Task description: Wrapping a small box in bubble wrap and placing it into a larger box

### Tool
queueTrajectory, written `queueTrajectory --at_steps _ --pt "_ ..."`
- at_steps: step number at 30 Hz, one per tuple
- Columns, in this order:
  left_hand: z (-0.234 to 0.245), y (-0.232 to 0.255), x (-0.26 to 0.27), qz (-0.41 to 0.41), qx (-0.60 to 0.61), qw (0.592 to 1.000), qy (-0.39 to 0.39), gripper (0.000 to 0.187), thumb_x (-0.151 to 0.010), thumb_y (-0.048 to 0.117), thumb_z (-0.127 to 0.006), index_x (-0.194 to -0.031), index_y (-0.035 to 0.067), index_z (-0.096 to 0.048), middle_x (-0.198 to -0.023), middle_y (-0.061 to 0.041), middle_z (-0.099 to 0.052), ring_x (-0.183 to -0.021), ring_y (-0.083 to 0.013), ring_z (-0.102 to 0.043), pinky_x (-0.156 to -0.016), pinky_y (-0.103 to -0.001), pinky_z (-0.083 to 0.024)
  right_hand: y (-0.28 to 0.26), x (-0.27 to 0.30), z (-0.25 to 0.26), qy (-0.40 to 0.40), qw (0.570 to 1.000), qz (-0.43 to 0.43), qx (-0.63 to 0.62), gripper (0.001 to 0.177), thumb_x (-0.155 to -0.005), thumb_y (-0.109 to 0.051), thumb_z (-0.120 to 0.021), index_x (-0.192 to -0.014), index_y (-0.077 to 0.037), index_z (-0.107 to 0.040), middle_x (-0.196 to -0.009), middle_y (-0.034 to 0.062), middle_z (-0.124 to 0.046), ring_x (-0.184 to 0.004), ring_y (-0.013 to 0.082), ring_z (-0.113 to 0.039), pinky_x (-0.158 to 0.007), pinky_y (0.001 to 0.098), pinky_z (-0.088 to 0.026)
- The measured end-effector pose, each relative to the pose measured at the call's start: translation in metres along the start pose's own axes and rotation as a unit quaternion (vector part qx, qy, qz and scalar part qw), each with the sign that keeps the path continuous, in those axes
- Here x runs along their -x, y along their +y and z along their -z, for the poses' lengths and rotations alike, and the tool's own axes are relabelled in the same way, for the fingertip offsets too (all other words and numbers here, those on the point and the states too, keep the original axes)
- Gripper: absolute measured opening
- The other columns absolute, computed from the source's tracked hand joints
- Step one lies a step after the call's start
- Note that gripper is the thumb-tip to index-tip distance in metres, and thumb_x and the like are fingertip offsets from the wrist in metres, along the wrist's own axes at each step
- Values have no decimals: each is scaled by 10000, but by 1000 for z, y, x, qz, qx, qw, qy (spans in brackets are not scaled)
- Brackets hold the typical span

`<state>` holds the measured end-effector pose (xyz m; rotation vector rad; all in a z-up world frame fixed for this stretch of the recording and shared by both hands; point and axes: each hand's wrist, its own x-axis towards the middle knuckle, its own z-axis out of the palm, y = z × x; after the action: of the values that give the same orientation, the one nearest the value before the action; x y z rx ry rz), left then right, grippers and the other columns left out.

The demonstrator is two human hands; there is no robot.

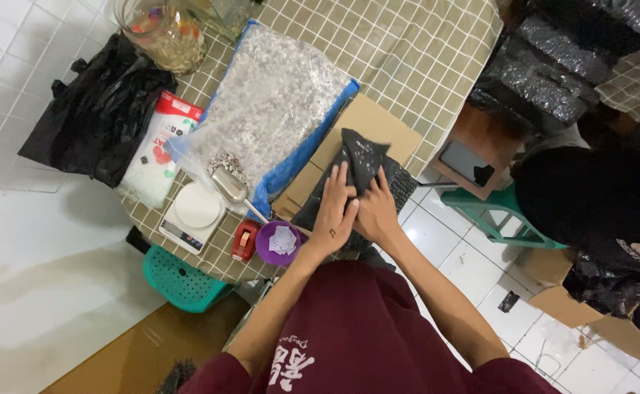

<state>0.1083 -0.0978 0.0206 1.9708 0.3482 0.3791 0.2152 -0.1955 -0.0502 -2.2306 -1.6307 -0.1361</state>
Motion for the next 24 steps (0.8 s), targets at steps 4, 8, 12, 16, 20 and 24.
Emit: queueTrajectory --at_steps 4,8,12,16,20,24 --pt "-10 0 3 -2 -34 999 19 212 -1140 163 -279 -1170 39 -447 -1660 -274 -151 -1521 -508 -86 -1197 -706 -110 10 9 -13 6 1000 9 -5 519 -864 -328 -563 -1287 -70 -718 -1352 82 -676 -1464 364 -408 -1284 567 -135" --pt "-25 -16 8 -25 -116 992 32 203 -1121 180 -309 -1133 44 -458 -1672 -237 -195 -1537 -458 -143 -1237 -625 -139 21 19 -29 -9 1000 16 -20 487 -846 -313 -568 -1212 -44 -742 -1307 147 -695 -1440 385 -430 -1274 573 -143" --pt "-28 -16 12 -55 -114 991 39 240 -1078 251 -401 -1199 43 -415 -1685 -266 -105 -1550 -467 -78 -1248 -595 -115 37 42 -64 -11 999 7 -40 553 -860 -328 -554 -1282 0 -697 -1309 160 -690 -1470 385 -389 -1283 567 -119" --pt "-30 -12 13 -96 -179 979 33 713 -805 269 -630 -1392 -5 -331 -1662 -353 -43 -1530 -550 -73 -1233 -627 -134 78 77 -137 5 998 19 -56 473 -930 -345 -563 -1206 -1 -733 -1162 145 -741 -1403 372 -463 -1286 559 -109" --pt "-28 -16 14 -115 -116 986 32 1039 -707 257 -628 -1577 -15 -129 -1666 -353 45 -1542 -527 5 -1238 -603 -65 63 59 -104 -20 997 -1 -78 578 -926 -433 -535 -1240 33 -670 -1112 178 -722 -1322 368 -509 -1285 553 -76" --pt "-25 -19 15 -111 -77 991 21 1050 -784 297 -509 -1627 -9 37 -1670 -329 122 -1563 -461 51 -1253 -561 -19 45 31 -66 -22 979 -27 -199 780 -928 -379 -515 -1566 20 -307 -1595 173 -406 -1506 296 -335 -1302 486 -20"
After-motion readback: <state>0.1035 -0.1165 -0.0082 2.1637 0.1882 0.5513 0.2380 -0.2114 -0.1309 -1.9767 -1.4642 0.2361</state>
